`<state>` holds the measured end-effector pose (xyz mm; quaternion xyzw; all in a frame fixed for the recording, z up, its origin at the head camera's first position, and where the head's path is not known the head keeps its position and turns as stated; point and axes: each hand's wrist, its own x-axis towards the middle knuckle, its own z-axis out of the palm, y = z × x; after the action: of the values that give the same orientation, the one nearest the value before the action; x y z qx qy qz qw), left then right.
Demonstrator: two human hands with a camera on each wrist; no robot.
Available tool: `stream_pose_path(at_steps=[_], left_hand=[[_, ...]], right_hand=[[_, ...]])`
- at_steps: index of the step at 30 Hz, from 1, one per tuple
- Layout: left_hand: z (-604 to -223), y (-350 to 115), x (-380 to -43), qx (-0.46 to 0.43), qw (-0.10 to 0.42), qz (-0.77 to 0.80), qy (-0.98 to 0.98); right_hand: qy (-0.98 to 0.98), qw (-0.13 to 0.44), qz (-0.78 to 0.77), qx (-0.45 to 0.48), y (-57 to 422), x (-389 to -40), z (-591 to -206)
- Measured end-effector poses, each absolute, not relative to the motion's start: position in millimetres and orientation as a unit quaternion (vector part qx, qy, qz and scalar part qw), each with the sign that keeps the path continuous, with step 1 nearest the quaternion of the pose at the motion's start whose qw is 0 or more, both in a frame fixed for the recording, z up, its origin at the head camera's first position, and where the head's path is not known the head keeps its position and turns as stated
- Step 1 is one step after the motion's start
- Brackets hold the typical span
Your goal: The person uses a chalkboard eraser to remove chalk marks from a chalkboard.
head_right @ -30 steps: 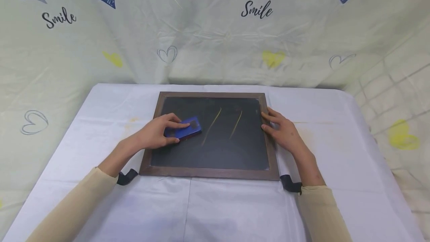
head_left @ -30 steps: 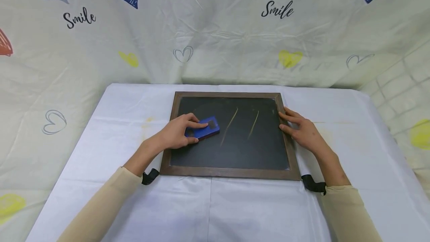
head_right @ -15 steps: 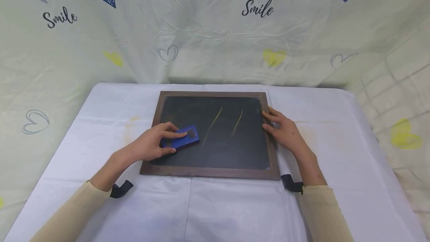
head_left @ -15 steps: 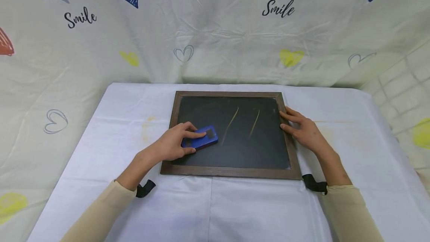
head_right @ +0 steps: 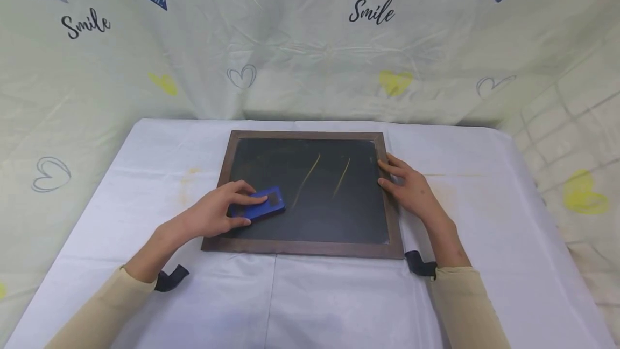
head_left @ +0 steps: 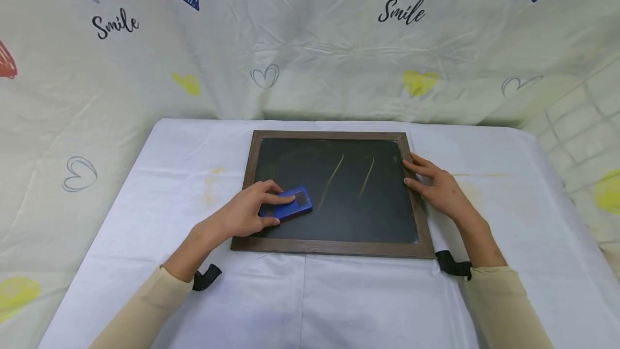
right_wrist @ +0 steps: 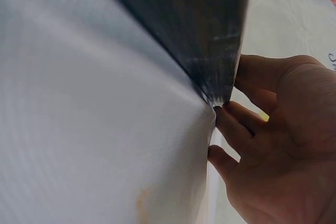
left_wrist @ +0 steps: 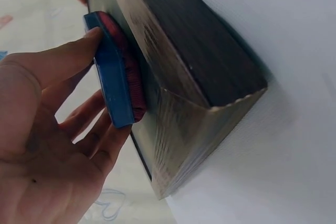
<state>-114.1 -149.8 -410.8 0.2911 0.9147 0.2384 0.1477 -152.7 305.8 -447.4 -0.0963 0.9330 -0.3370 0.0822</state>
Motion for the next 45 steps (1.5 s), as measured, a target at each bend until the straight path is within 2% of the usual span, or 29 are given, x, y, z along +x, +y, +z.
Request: stream_pose_path(at_steps=[13, 23, 45], left_hand=[[-410.7, -152.5, -127.7, 0.285, 0.156, 0.253, 0.911], [-412.9, -151.8, -152.8, 0.287, 0.143, 0.247, 0.914], [-410.3, -136.6, -204.3, 0.273, 0.153, 0.228, 0.922]], right_hand=[[0.930, 0.067, -0.345, -0.105, 303.4, -154.2, -448.2], [0.930, 0.079, -0.346, -0.097, 303.3, -155.0, -449.7], [0.931, 0.074, -0.346, -0.094, 307.6, -153.8, -450.2]])
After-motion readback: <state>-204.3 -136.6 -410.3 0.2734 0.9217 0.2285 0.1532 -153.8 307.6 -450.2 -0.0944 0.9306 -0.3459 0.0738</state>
